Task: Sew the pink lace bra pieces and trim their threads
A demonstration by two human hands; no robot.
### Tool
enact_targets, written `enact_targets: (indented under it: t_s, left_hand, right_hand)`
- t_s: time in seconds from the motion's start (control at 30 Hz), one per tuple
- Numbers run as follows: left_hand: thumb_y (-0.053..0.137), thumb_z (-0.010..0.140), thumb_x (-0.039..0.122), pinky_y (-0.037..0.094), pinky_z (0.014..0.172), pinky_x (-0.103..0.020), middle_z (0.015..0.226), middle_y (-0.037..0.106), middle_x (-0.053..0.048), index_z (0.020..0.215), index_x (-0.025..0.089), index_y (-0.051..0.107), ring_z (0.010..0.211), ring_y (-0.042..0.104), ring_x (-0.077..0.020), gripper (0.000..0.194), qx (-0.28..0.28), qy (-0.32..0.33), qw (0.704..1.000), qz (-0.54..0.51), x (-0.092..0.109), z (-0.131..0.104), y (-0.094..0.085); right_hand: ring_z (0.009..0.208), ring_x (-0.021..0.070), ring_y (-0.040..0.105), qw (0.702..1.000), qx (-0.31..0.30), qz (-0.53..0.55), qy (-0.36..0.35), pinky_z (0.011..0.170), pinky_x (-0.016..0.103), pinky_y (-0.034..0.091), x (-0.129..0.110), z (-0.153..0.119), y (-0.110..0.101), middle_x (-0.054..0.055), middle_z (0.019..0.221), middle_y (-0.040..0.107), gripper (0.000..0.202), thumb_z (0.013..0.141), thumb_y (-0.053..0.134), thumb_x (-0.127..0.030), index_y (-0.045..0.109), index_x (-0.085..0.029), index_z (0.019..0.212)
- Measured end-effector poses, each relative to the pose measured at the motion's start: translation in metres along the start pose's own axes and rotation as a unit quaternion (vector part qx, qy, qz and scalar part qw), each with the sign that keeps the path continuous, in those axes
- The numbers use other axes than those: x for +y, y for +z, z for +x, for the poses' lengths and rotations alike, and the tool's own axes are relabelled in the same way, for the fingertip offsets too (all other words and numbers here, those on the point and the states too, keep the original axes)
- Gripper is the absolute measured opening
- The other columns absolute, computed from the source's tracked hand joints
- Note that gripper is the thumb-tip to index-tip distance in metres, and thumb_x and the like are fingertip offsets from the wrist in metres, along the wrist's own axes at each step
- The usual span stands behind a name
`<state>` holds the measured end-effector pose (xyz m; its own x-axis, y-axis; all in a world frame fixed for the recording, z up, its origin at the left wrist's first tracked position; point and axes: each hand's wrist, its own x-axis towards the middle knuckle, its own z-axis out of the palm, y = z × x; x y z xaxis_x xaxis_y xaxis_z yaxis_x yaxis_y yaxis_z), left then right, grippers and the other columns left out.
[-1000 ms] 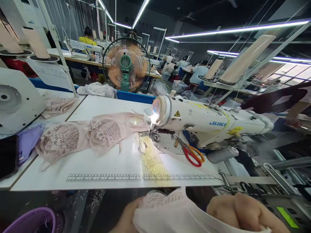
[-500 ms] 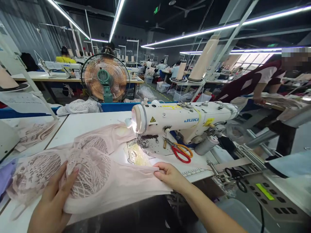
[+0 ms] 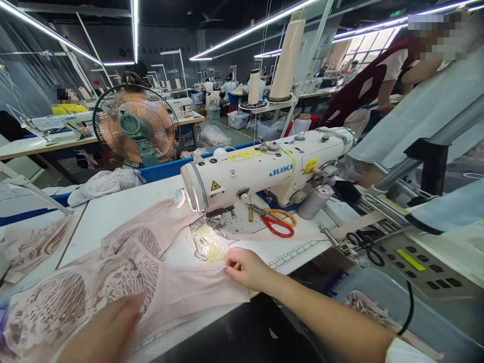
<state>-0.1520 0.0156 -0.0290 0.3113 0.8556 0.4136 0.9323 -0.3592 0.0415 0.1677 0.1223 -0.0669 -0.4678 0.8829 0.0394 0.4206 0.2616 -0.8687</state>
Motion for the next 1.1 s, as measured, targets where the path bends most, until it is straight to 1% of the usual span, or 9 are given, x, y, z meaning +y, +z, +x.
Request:
enact_targets:
  t_s: [0.07,0.13,0.27,0.5,0.6,0.67,0.73,0.93,1.1]
  left_hand:
    - [0.042,0.092,0.027,0.056,0.074,-0.03,0.103,0.069,-0.005,0.111,0.027,0.063,0.089,0.067,-0.0197,0.028,-0.055,0.06,0.994,-0.069,0.04,0.045,0.015]
    - [0.04,0.088,0.019,0.055,0.081,-0.035,0.106,0.068,-0.009,0.11,0.02,0.063,0.098,0.064,-0.0225,0.032,-0.088,0.06,0.983,-0.148,0.071,0.085,0.038]
    - [0.045,0.078,0.014,0.05,0.054,-0.027,0.073,0.065,-0.004,0.079,0.017,0.063,0.064,0.061,-0.0175,0.018,-0.131,0.067,0.966,-0.211,0.091,0.122,0.075]
    - [0.041,0.09,0.025,0.047,0.057,-0.024,0.073,0.066,-0.001,0.082,0.02,0.064,0.065,0.062,-0.0145,0.025,-0.108,0.079,0.965,-0.224,0.065,0.121,0.078]
    - [0.038,0.092,0.028,0.049,0.069,-0.026,0.094,0.067,-0.007,0.083,0.019,0.064,0.082,0.064,-0.0168,0.029,-0.084,0.052,0.969,-0.226,0.061,0.124,0.079]
    - [0.037,0.093,0.028,0.049,0.069,-0.026,0.091,0.065,-0.007,0.077,0.019,0.061,0.082,0.063,-0.0163,0.03,-0.084,0.028,0.97,-0.227,0.062,0.128,0.079]
    - [0.04,0.091,0.026,0.047,0.064,-0.024,0.081,0.062,-0.004,0.074,0.019,0.058,0.073,0.06,-0.0144,0.026,-0.116,0.025,0.966,-0.232,0.064,0.131,0.077]
    - [0.042,0.08,0.022,0.043,0.063,-0.029,0.074,0.056,-0.004,0.066,0.019,0.05,0.07,0.054,-0.0178,0.016,-0.326,0.011,0.926,-0.189,0.072,0.13,0.071]
    - [0.04,0.079,0.024,0.043,0.068,-0.03,0.082,0.054,-0.004,0.076,0.02,0.047,0.073,0.053,-0.0176,0.009,-0.359,-0.007,0.913,-0.194,0.072,0.125,0.073]
  right_hand:
    - [0.065,0.0125,0.047,0.999,0.003,0.028,0.023,0.06,0.024,0.034,-0.002,0.0,0.001,-0.002,0.068,0.051,0.013,0.068,0.058,-0.011,0.047,-0.018,0.063]
    - [0.061,0.0114,0.046,0.997,0.006,0.056,0.045,0.057,0.023,0.034,-0.004,0.0,0.002,-0.003,0.064,0.049,0.014,0.068,0.06,-0.014,0.047,-0.018,0.064]
    - [0.048,0.01,0.047,0.985,-0.006,0.139,0.1,0.046,0.021,0.033,-0.002,0.0,0.002,-0.007,0.053,0.046,0.016,0.072,0.06,-0.024,0.044,-0.019,0.068]
    - [0.043,0.0065,0.044,0.926,-0.055,0.33,0.178,0.042,0.02,0.045,0.007,-0.003,0.005,-0.009,0.051,0.042,0.032,0.072,0.059,-0.045,0.042,-0.019,0.068]
    - [0.043,0.0054,0.044,0.911,-0.061,0.362,0.19,0.041,0.018,0.045,0.006,-0.006,0.006,-0.009,0.051,0.043,0.027,0.071,0.061,-0.038,0.042,-0.018,0.069]
    - [0.042,0.0053,0.047,0.907,-0.063,0.368,0.195,0.043,0.019,0.047,0.005,-0.01,0.006,-0.01,0.053,0.044,0.021,0.069,0.063,-0.025,0.043,-0.018,0.071]
    - [0.042,0.0054,0.049,0.908,-0.06,0.363,0.198,0.045,0.02,0.049,0.004,-0.013,0.006,-0.011,0.056,0.043,0.019,0.067,0.06,-0.012,0.047,-0.017,0.08]
    - [0.045,0.0037,0.047,0.935,-0.036,0.311,0.17,0.044,0.018,0.046,0.004,-0.02,0.003,-0.008,0.069,0.045,0.036,0.069,0.057,-0.002,0.055,-0.016,0.102]
    - [0.048,0.0035,0.048,0.938,-0.031,0.299,0.172,0.045,0.017,0.046,0.003,-0.021,0.001,-0.007,0.073,0.045,0.035,0.068,0.058,-0.001,0.057,-0.014,0.101]
